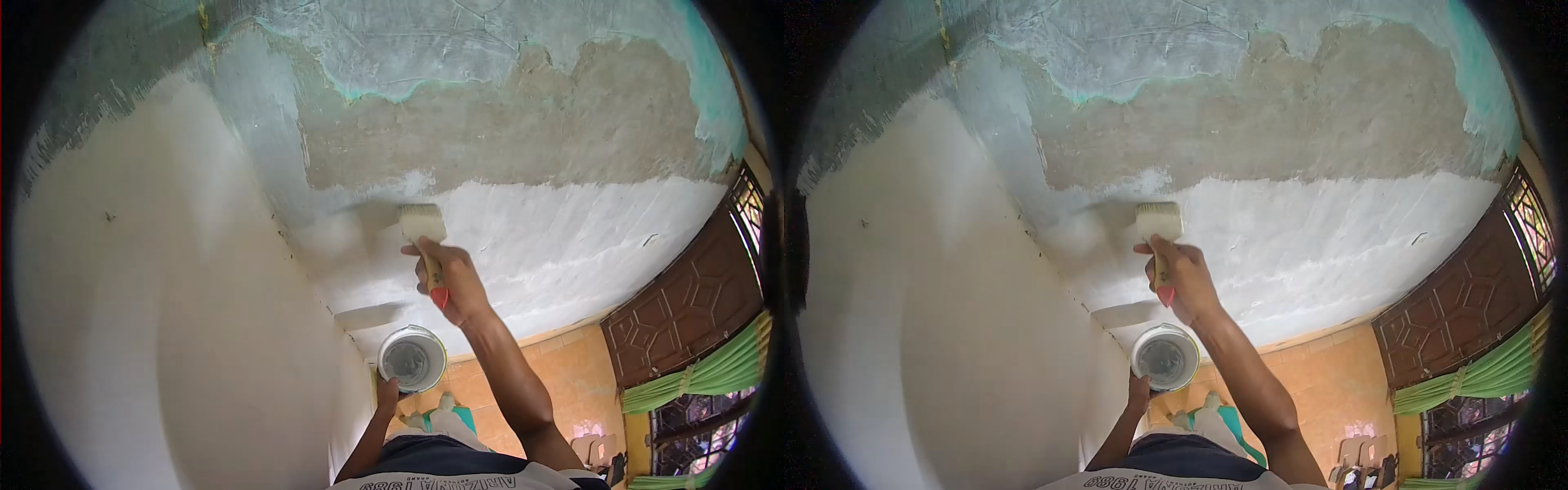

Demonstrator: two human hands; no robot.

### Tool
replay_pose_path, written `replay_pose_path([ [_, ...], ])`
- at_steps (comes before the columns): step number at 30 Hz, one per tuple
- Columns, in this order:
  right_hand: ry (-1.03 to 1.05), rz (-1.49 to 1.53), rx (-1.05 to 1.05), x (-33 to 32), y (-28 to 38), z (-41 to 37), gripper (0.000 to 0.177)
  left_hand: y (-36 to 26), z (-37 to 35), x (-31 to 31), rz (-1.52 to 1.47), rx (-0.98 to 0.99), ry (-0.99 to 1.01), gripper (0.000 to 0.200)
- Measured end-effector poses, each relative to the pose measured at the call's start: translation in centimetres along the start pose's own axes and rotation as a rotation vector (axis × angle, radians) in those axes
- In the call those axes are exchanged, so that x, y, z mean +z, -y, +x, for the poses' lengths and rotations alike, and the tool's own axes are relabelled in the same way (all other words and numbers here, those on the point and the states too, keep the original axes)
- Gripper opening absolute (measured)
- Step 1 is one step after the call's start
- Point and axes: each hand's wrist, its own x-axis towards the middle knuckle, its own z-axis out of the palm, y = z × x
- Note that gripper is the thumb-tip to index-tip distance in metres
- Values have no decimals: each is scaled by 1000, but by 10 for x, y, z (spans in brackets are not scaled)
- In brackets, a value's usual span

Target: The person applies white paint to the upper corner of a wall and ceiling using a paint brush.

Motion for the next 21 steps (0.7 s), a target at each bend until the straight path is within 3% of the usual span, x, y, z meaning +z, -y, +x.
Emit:
replay_pose_path([
  [3,6,-33,-80,10,28,12,45,7,4,-4,39,39,34,76],
  [7,50,-174,-212,18,45,8,44,-49,-32,14,-24,-64,39,74],
  [10,-33,-459,-368,14,32,3,52,-52,-32,13,-75,-93,44,73],
  [15,-31,-413,-293,-24,-9,21,47,-41,-22,5,-56,-4,-20,79],
  [18,-37,-217,-151,-29,-20,16,45,-67,-38,15,-81,-53,-54,80],
  [21,-37,-41,-21,-21,-7,-2,44,-25,-4,-4,-26,5,-18,79],
])
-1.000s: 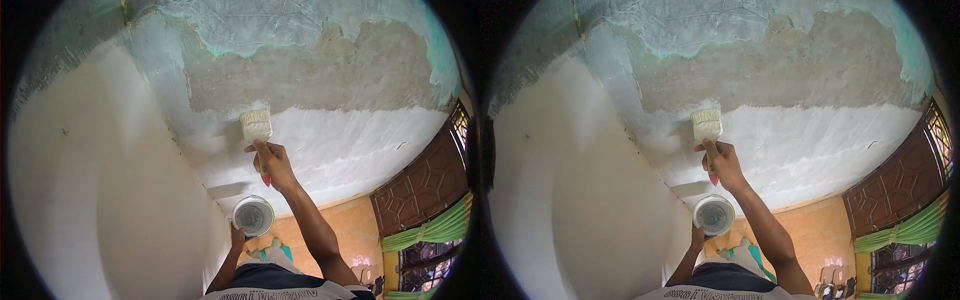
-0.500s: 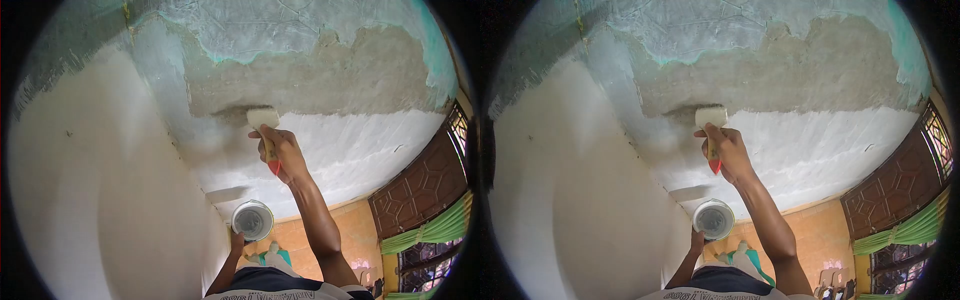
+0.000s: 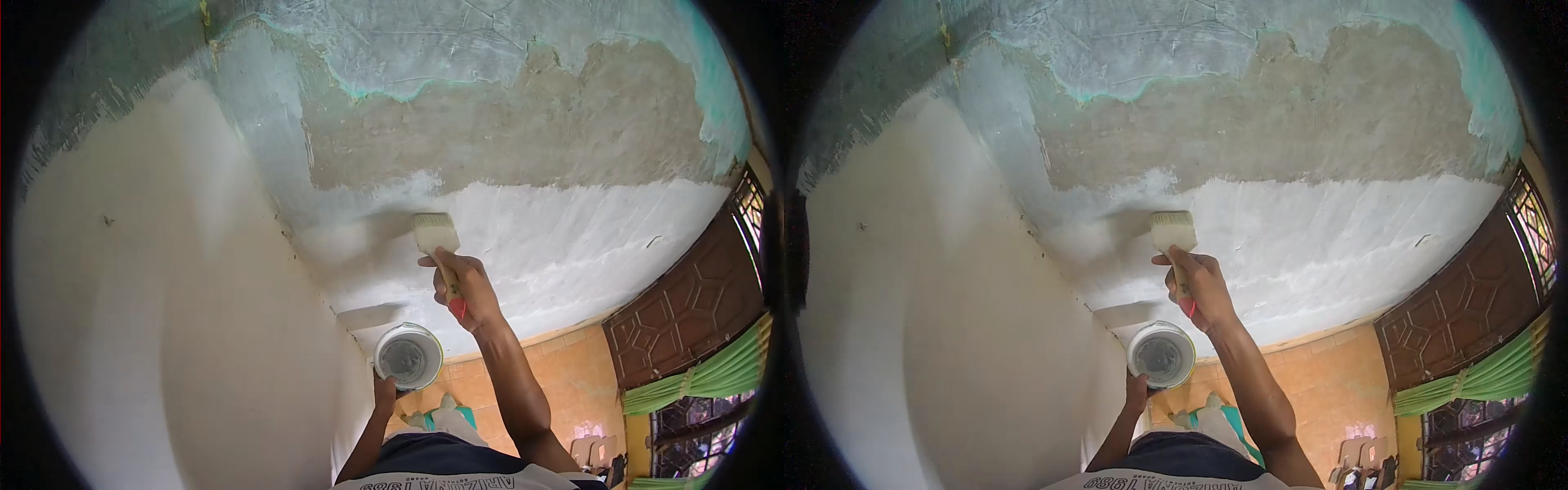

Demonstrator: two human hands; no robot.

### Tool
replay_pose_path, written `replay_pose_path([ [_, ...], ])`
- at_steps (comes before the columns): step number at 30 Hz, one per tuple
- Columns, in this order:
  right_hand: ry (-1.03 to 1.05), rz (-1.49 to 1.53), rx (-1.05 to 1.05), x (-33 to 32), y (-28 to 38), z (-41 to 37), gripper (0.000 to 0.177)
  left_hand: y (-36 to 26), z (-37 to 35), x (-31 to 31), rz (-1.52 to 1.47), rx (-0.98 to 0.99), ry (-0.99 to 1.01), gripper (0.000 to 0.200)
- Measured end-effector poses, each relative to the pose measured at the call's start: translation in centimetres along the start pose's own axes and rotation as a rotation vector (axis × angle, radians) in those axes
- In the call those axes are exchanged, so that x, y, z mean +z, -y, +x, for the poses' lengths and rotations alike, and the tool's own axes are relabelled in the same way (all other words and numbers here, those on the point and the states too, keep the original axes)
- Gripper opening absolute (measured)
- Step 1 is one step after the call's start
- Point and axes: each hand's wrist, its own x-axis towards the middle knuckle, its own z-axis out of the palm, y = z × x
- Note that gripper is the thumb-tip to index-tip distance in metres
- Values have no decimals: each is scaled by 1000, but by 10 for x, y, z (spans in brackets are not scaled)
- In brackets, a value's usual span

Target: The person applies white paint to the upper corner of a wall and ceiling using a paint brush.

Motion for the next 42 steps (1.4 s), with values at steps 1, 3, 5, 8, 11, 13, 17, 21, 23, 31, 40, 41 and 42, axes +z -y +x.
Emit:
replay_pose_path([
  [1,0,0,-2,2,6,0,44,5,3,-1,1,1,1,79],
  [3,-7,5,-61,6,23,6,44,-13,-13,9,-26,-46,17,78],
  [5,30,-49,-144,14,45,12,45,-22,-21,14,-35,-71,21,77],
  [8,36,-179,-282,23,56,8,46,-31,-27,17,0,-76,32,74],
  [11,-3,-267,-352,25,50,6,47,-32,-27,16,52,-50,19,73],
  [13,-4,-265,-327,20,33,13,45,-16,-18,9,56,-39,0,74],
  [17,56,-150,-172,2,-15,24,43,24,16,-11,-33,25,-29,77],
  [21,24,-2,44,11,-22,8,43,20,15,-9,-14,36,-21,77],
  [23,15,6,4,24,-3,8,43,10,9,-4,-19,13,-18,77],
  [31,83,-276,-322,58,45,12,41,-43,-28,18,-118,-131,-60,78],
  [40,68,-47,-6,16,-48,18,41,28,24,-22,60,81,17,76],
  [41,69,-7,36,17,-41,16,40,21,19,-17,2,65,-33,77],
  [42,69,33,78,20,-30,13,40,12,13,-10,-56,47,-81,79],
])
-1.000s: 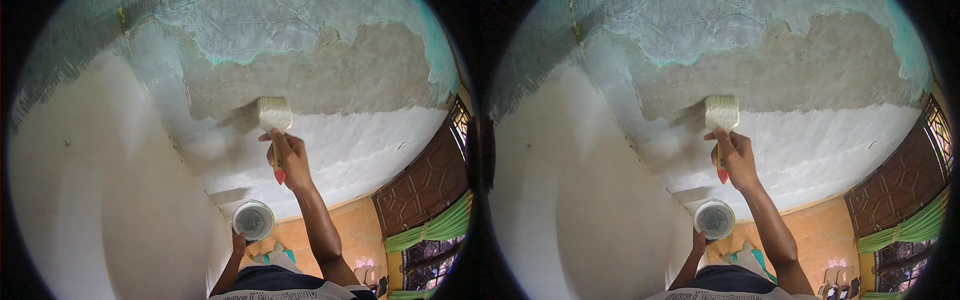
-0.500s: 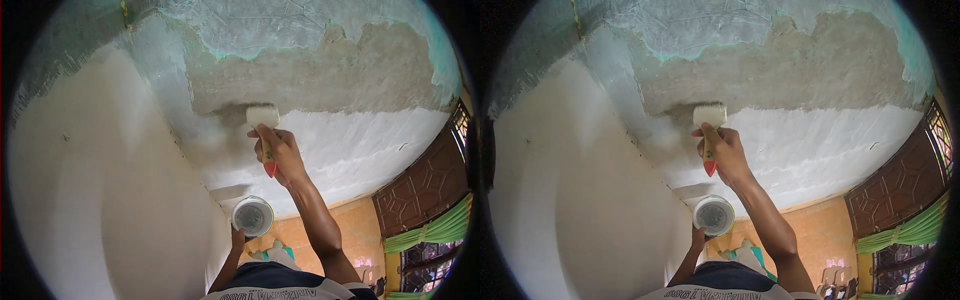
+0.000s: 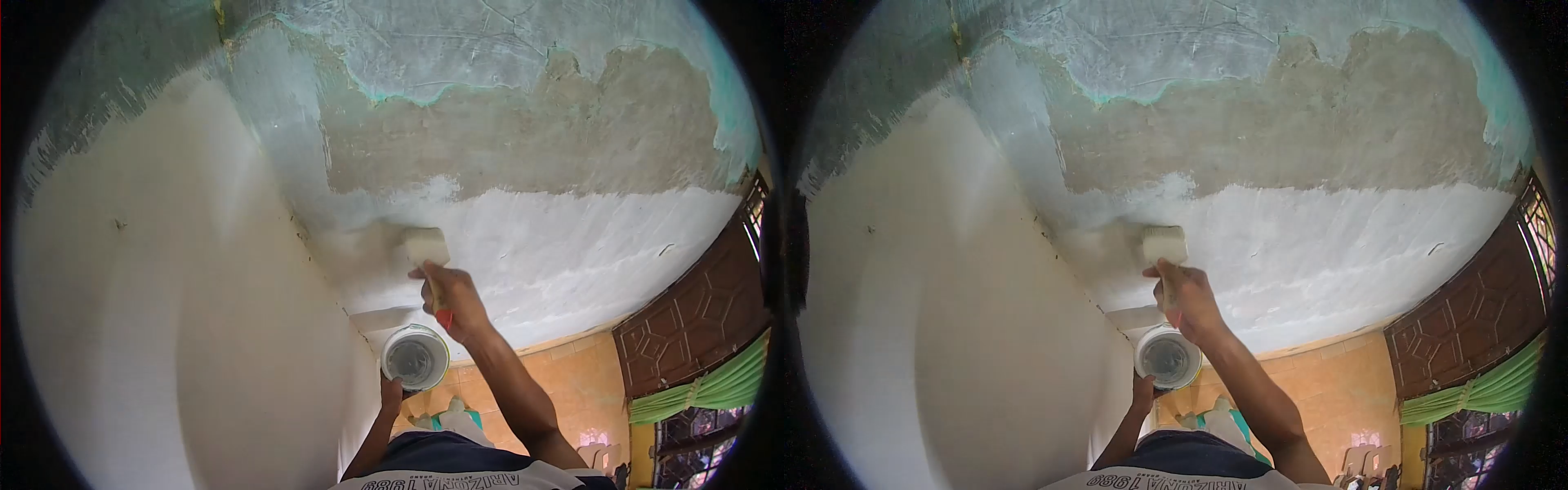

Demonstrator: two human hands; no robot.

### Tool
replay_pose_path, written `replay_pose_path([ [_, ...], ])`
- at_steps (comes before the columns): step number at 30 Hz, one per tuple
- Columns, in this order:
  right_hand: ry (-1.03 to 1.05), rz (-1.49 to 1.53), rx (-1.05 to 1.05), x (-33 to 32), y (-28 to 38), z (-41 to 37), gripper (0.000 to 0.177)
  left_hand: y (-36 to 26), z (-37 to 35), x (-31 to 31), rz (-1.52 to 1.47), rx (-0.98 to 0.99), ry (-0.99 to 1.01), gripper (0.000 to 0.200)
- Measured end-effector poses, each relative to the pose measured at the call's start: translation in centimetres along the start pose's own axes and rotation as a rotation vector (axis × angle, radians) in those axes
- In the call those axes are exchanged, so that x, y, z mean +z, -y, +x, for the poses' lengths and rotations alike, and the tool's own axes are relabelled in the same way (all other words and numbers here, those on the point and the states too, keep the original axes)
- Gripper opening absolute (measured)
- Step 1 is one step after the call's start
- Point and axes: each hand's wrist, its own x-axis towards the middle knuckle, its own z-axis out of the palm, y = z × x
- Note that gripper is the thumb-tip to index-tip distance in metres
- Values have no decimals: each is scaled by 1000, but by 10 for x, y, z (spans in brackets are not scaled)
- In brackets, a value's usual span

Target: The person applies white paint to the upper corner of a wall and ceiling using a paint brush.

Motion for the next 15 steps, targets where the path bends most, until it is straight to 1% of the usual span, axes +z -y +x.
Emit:
replay_pose_path([
  [1,-46,29,-34,9,17,-1,40,-6,-4,3,2,1,3,79],
  [2,8,38,-64,7,32,5,41,-12,-8,6,17,-21,-6,77],
  [3,5,32,-92,14,52,4,40,-20,-13,10,31,-41,-16,76],
  [4,3,26,-118,23,70,-1,40,-42,-28,21,31,-39,-16,76],
  [5,4,26,-119,28,79,-4,40,-72,-51,36,0,-101,-28,75],
  [6,13,-35,-188,33,85,-5,40,-89,-62,44,-32,-162,-40,75],
  [7,21,-95,-258,36,88,-6,40,-73,-50,37,-32,-158,-39,75],
  [8,23,-95,-261,38,84,-5,40,-41,-29,21,2,-112,-20,75],
  [9,7,-246,-355,37,73,-5,42,-15,-11,9,35,-66,-1,75],
  [10,-9,-398,-448,35,61,-3,43,-4,-4,4,34,-63,-1,75],
  [11,-31,-466,-500,29,43,5,47,5,1,-1,39,-33,15,75],
  [12,-28,-468,-501,20,28,13,47,8,4,-2,43,-3,31,74],
  [15,-23,-357,-318,2,-2,20,46,3,1,2,16,-18,12,74],
])
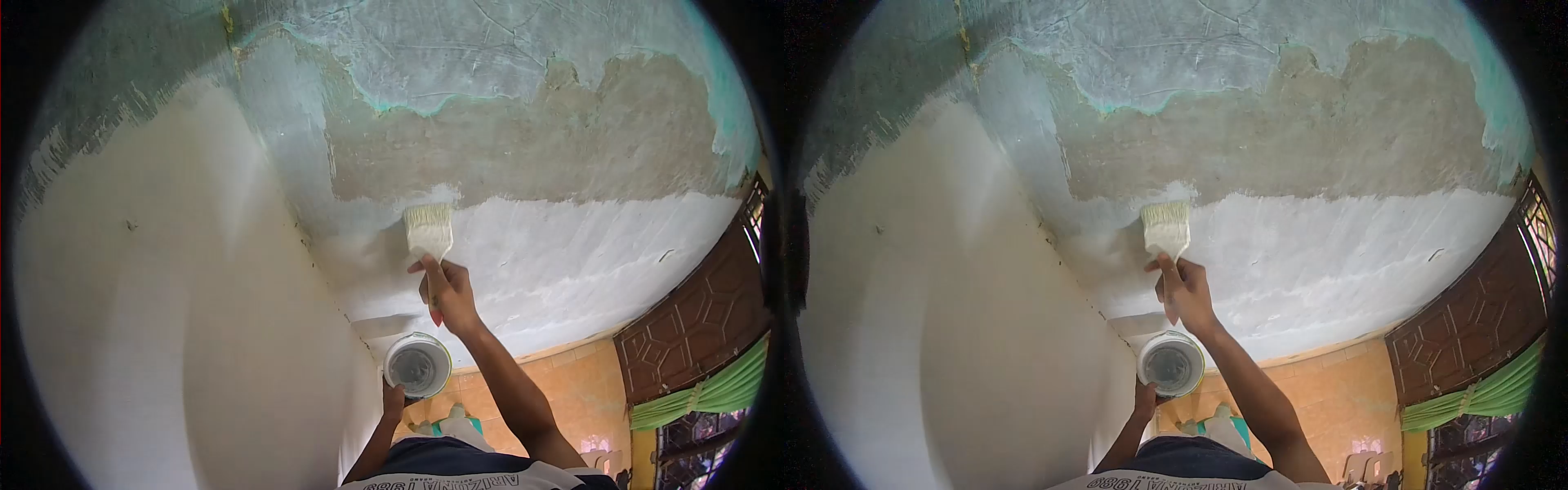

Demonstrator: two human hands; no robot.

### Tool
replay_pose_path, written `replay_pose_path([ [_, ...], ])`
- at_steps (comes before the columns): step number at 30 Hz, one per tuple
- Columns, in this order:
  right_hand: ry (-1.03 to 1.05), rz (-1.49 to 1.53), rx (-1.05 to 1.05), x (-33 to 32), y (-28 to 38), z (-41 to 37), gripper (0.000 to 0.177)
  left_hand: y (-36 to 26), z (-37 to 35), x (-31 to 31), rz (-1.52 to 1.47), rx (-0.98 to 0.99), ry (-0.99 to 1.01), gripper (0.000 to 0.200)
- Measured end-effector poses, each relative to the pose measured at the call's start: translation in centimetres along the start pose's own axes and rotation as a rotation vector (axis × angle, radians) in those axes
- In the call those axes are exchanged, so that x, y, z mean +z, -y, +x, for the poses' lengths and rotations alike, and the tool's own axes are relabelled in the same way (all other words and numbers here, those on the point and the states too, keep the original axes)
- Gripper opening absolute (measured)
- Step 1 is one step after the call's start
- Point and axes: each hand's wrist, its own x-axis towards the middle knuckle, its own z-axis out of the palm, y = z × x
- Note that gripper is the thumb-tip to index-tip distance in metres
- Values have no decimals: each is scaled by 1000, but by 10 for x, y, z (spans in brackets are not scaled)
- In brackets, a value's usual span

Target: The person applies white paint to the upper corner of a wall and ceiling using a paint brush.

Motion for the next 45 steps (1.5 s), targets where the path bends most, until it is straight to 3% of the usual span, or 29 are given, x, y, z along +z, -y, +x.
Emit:
replay_pose_path([
  [5,15,224,174,2,6,-18,41,1,0,-1,7,22,-8,75],
  [7,49,429,343,2,22,-20,39,-9,-9,6,5,3,-31,75],
  [10,7,333,211,11,59,-5,38,-39,-33,23,-105,-73,-15,75],
  [14,54,241,91,17,89,9,37,-16,-15,9,-31,-36,-13,74],
  [16,87,3,-55,20,89,7,42,0,-5,1,29,-3,1,74],
  [20,93,-17,-28,21,27,5,46,8,5,-4,2,46,19,72],
  [23,78,127,193,26,-9,-6,43,6,3,-2,27,42,12,72],
  [27,50,185,266,37,19,-11,41,-6,-9,4,32,43,21,74],
  [31,110,189,92,45,70,14,40,-15,-21,11,108,40,-40,75],
  [37,102,-53,-114,63,46,8,46,-5,-17,11,88,38,-46,78],
  [40,91,-2,20,55,6,9,47,-21,-24,14,194,141,5,73],
  [42,90,57,78,53,-6,0,46,-78,-60,35,200,18,-36,73],
  [45,56,153,186,56,6,-6,42,-21,-21,13,278,179,-21,73],
])
